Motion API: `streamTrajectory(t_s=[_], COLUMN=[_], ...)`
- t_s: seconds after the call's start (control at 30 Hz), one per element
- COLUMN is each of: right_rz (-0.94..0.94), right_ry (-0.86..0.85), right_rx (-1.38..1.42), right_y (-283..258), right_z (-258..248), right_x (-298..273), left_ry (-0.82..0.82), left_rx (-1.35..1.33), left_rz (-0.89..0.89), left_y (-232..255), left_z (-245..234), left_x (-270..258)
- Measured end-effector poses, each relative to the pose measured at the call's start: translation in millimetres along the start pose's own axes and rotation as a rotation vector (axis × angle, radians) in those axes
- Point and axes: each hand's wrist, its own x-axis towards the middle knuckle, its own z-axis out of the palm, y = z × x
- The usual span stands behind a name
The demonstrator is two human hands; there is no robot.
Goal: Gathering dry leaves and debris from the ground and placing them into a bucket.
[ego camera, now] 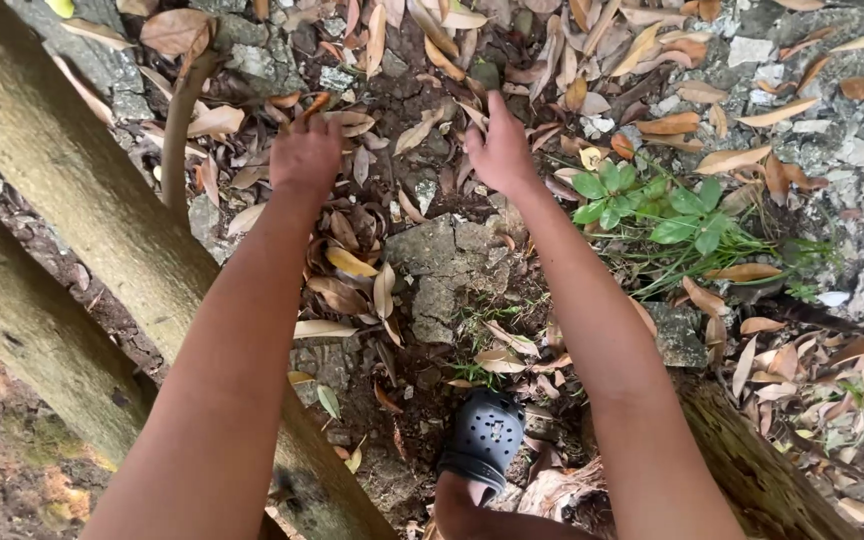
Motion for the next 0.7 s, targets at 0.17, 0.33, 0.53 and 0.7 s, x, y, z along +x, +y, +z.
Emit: streamTrajectory(t_s=[0.17,0.33,0.53,0.7], right_rz=[-0.184,-0.452,0.232,0.192], right_ry=[0.057,0.236,-0.059,-0.095], right_rx=[-0.032,-0.28,0.251,0.562], right_y=[41.8,57.1,-4.2,15.1], right_z=[11.9,19.4,7.9,33.1], right_x=[1.8,4.1,-7.2,-2.9], left_ry=[0.072,0.1,0.278,0.346], left_rx=[0.044,-0.064,-0.616,-1.164], left_rz=[0.036,0.006,-0.054,-0.209], left_y=[-6.0,-6.1,6.3,27.3], left_z=[18.2,6.0,-10.5,-24.6], left_x=[12.2,10.2,9.3,-11.6])
